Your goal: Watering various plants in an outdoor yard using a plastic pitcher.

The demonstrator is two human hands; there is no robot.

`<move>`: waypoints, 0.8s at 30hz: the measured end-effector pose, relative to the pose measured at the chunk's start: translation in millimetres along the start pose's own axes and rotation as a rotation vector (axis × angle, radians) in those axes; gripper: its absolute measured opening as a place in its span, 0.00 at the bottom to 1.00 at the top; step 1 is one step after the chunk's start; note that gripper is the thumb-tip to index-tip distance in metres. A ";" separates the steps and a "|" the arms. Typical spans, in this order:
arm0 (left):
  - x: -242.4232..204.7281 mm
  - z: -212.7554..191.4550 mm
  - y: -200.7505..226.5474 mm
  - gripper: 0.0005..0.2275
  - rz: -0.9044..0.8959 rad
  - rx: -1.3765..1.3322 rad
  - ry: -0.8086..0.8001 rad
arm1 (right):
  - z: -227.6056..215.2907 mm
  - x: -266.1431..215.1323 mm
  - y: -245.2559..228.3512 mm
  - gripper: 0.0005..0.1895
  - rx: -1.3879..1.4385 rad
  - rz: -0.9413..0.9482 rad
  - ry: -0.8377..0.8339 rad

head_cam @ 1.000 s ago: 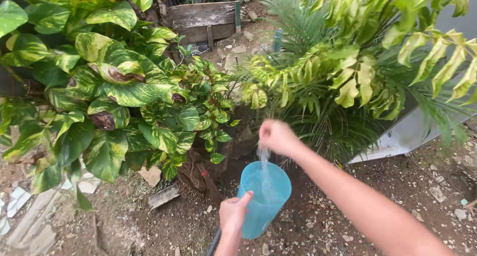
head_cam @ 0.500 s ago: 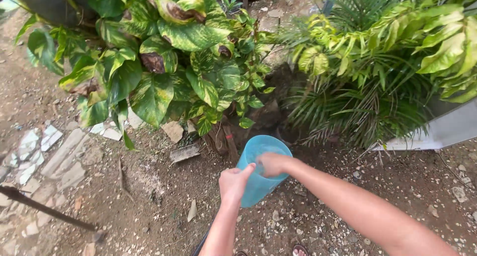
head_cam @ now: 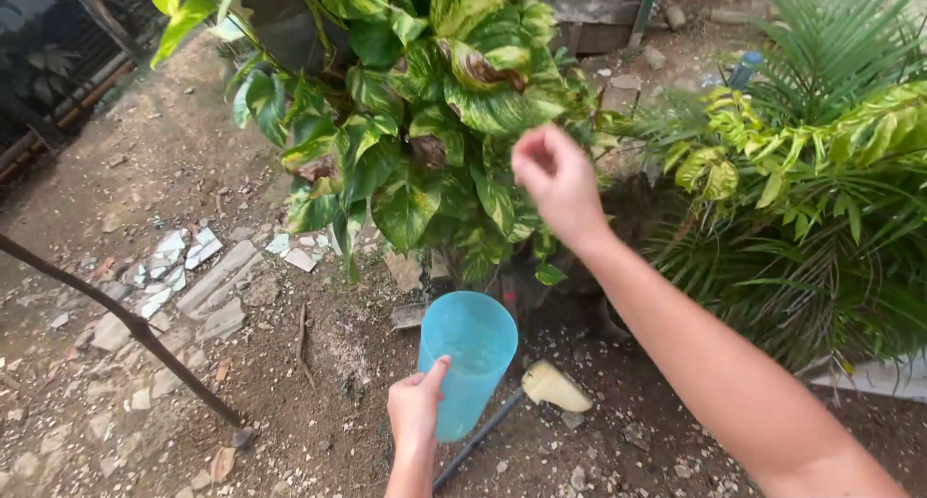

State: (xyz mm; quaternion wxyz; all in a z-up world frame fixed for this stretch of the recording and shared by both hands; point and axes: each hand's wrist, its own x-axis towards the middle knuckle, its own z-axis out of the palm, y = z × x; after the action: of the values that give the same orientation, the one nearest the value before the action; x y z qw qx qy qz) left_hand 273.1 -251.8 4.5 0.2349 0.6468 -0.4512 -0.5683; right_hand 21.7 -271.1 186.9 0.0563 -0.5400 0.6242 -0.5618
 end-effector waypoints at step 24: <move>-27.4 -9.7 -9.7 0.22 0.061 -0.199 0.207 | 1.7 114.0 -38.0 0.06 0.067 -0.753 0.084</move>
State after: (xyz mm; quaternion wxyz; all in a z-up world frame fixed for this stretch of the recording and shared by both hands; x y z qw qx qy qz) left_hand 286.8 -225.9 13.3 0.3600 0.6615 -0.3854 -0.5332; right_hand -0.7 -348.1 276.4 -0.1623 -0.7059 0.3651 -0.5848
